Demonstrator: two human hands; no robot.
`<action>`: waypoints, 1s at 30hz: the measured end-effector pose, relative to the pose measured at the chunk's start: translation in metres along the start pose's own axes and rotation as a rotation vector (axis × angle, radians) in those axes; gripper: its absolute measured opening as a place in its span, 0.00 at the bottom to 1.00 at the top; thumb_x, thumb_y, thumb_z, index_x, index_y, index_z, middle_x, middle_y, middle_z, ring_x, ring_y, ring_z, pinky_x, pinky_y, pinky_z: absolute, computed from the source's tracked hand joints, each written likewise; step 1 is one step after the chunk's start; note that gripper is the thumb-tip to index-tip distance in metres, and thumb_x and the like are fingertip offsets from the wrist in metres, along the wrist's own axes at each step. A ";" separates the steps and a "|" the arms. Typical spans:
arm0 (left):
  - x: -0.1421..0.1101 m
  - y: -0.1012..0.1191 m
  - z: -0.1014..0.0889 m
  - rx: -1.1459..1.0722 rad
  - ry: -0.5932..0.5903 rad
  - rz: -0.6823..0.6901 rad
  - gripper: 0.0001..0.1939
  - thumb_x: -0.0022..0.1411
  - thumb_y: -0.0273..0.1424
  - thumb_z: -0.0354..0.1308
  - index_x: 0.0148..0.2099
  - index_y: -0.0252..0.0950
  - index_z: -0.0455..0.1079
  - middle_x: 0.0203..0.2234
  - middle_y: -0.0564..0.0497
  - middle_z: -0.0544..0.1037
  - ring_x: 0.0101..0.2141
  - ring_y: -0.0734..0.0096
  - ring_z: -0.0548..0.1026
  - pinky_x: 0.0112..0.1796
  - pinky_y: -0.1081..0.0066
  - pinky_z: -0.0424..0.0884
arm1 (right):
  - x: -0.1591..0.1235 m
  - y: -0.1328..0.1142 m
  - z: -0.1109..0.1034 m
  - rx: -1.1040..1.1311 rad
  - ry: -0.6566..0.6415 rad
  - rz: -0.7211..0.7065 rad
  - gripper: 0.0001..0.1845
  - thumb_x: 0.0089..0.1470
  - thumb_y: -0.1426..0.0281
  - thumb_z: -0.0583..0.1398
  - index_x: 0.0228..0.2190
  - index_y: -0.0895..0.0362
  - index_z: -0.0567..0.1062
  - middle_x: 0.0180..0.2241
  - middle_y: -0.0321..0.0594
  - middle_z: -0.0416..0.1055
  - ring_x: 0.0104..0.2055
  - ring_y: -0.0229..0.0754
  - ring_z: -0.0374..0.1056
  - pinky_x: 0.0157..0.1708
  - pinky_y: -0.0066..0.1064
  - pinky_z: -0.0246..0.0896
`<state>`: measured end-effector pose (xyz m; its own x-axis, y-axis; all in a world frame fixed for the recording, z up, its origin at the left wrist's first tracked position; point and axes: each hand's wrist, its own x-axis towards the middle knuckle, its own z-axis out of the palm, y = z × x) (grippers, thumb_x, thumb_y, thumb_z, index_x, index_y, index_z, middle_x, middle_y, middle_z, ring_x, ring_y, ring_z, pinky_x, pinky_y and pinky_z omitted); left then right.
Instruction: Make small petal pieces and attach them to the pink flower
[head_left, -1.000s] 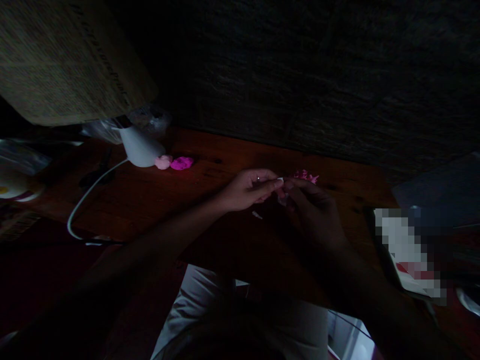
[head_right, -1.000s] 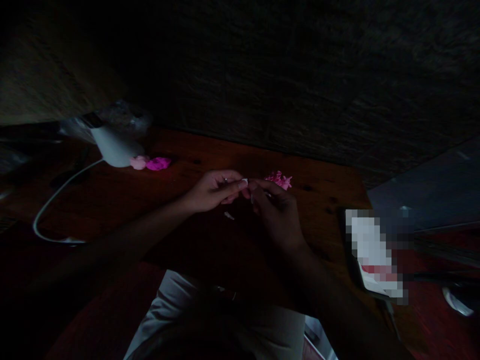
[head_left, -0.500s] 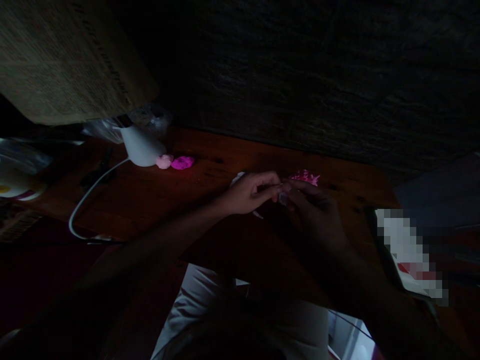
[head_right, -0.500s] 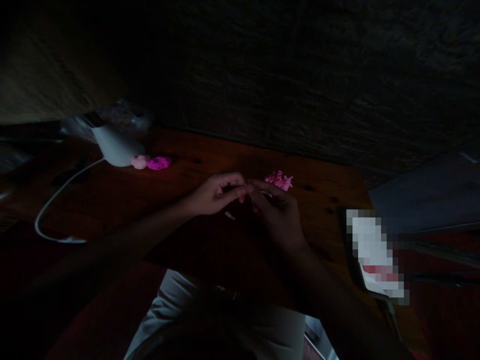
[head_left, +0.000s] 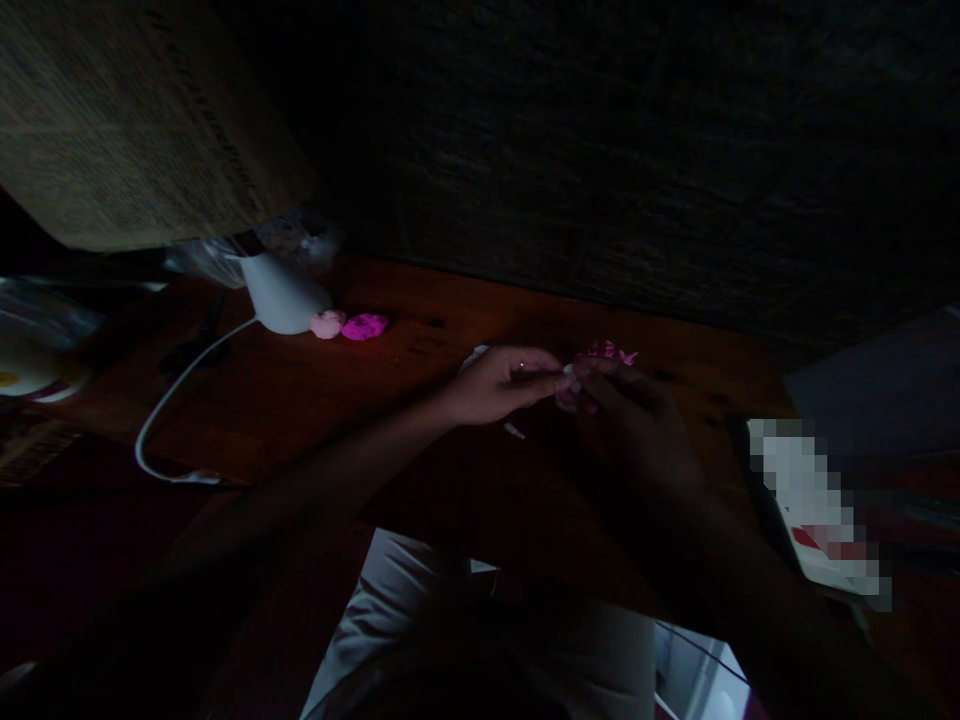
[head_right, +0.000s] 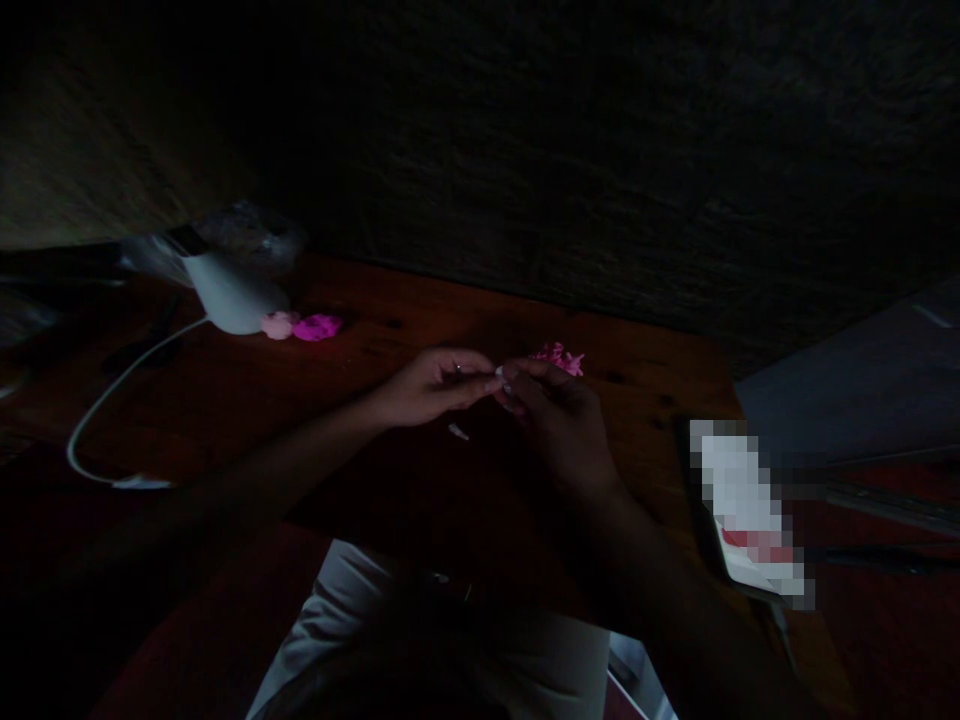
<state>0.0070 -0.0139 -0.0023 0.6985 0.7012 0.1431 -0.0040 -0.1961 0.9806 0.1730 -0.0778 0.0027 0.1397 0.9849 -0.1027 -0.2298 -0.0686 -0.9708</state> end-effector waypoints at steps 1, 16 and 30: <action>0.000 -0.001 0.000 -0.004 0.003 0.013 0.15 0.65 0.39 0.61 0.38 0.31 0.77 0.30 0.49 0.81 0.27 0.80 0.72 0.31 0.78 0.66 | 0.000 0.001 0.000 0.006 -0.007 0.003 0.13 0.44 0.60 0.73 0.30 0.54 0.81 0.24 0.33 0.73 0.27 0.34 0.66 0.29 0.28 0.61; 0.000 -0.004 -0.001 -0.022 0.045 0.102 0.09 0.66 0.33 0.60 0.36 0.31 0.75 0.31 0.49 0.81 0.32 0.76 0.76 0.40 0.74 0.70 | -0.003 0.000 -0.001 -0.218 0.077 -0.151 0.14 0.47 0.57 0.71 0.33 0.53 0.84 0.28 0.38 0.79 0.28 0.38 0.71 0.29 0.30 0.66; 0.000 -0.009 -0.001 0.056 0.048 0.127 0.12 0.66 0.37 0.60 0.36 0.32 0.75 0.32 0.48 0.82 0.35 0.73 0.79 0.41 0.73 0.72 | -0.003 0.001 -0.008 -0.353 -0.059 -0.211 0.14 0.55 0.55 0.66 0.34 0.54 0.82 0.28 0.38 0.77 0.30 0.39 0.69 0.31 0.32 0.64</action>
<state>0.0066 -0.0115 -0.0108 0.6598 0.7000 0.2734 -0.0497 -0.3224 0.9453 0.1799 -0.0820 0.0001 0.0908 0.9898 0.1093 0.1435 0.0957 -0.9850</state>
